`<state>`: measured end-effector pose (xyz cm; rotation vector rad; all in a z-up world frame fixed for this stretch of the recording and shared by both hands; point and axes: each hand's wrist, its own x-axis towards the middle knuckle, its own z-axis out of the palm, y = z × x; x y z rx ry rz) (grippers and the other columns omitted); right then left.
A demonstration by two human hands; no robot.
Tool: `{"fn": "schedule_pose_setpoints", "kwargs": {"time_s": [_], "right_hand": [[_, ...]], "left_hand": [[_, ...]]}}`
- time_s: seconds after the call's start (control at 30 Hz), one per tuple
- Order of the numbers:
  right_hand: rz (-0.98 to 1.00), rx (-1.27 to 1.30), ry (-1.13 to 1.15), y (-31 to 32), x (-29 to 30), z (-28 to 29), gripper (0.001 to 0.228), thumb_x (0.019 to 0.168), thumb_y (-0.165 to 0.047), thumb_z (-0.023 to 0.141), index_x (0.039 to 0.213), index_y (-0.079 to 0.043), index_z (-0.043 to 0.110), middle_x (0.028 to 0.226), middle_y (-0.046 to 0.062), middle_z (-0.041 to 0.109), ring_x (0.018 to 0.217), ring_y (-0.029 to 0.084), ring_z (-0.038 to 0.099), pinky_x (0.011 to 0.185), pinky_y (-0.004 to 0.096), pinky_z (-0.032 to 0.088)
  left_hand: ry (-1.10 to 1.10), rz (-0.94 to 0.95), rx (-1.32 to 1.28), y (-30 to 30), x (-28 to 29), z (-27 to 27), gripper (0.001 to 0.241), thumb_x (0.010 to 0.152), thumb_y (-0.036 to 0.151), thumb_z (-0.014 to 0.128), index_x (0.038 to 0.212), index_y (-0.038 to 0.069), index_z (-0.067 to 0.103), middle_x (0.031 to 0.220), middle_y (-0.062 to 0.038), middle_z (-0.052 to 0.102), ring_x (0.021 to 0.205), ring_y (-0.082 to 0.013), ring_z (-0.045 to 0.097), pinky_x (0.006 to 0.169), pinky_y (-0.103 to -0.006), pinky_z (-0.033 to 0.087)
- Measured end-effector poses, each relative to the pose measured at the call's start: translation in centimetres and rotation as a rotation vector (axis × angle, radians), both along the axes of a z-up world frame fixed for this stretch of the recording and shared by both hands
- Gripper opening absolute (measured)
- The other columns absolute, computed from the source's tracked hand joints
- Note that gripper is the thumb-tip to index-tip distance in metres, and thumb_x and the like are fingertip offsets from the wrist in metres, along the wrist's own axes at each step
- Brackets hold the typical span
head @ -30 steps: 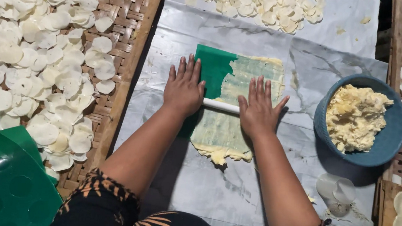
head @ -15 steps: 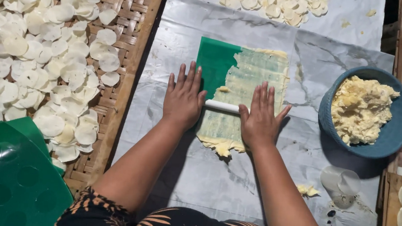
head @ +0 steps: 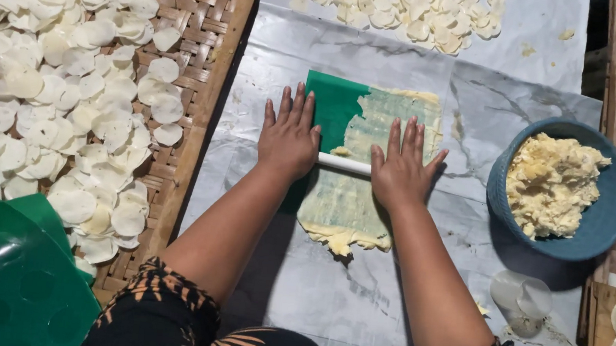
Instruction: Rolling out small portions of dough into thin sheets using a rolling pin
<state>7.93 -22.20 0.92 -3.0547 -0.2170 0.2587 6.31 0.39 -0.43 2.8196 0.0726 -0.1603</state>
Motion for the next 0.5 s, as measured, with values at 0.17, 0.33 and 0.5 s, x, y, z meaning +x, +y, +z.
{"fn": "schedule_pose_setpoints", "kwargs": {"time_s": [0.17, 0.33, 0.5], "right_hand": [[-0.040, 0.034, 0.074, 0.9, 4.0, 1.3, 0.073, 0.106, -0.065, 0.015, 0.168, -0.027, 0.006, 0.175, 0.009, -0.004, 0.161, 0.024, -0.007, 0.118, 0.076, -0.006], [-0.017, 0.066, -0.023, 1.3, 3.4, 2.2, 0.076, 0.107, -0.065, 0.021, 0.168, -0.022, 0.008, 0.175, 0.013, -0.004, 0.162, 0.028, -0.004, 0.118, 0.075, -0.006], [0.013, 0.057, -0.098, 0.7, -0.8, 1.4, 0.077, 0.107, -0.058, 0.028, 0.168, -0.015, 0.009, 0.175, 0.017, 0.002, 0.161, 0.031, -0.001, 0.120, 0.074, -0.004]], "left_hand": [[0.070, 0.021, 0.016, 0.0, 4.0, 1.7, 0.069, 0.108, 0.048, 0.020, 0.168, 0.015, 0.007, 0.174, -0.008, -0.005, 0.160, -0.0307, -0.008, 0.127, -0.0601, -0.007], [-0.011, 0.049, -0.005, -0.1, 3.1, 3.0, 0.069, 0.110, 0.049, 0.021, 0.168, 0.013, 0.005, 0.174, -0.011, -0.007, 0.160, -0.0310, -0.010, 0.127, -0.0605, -0.007], [-0.087, 0.028, -0.012, -0.4, -1.5, 2.7, 0.071, 0.109, 0.049, 0.023, 0.167, 0.011, 0.008, 0.174, -0.015, -0.002, 0.160, -0.0341, -0.005, 0.126, -0.0615, -0.004]]}}
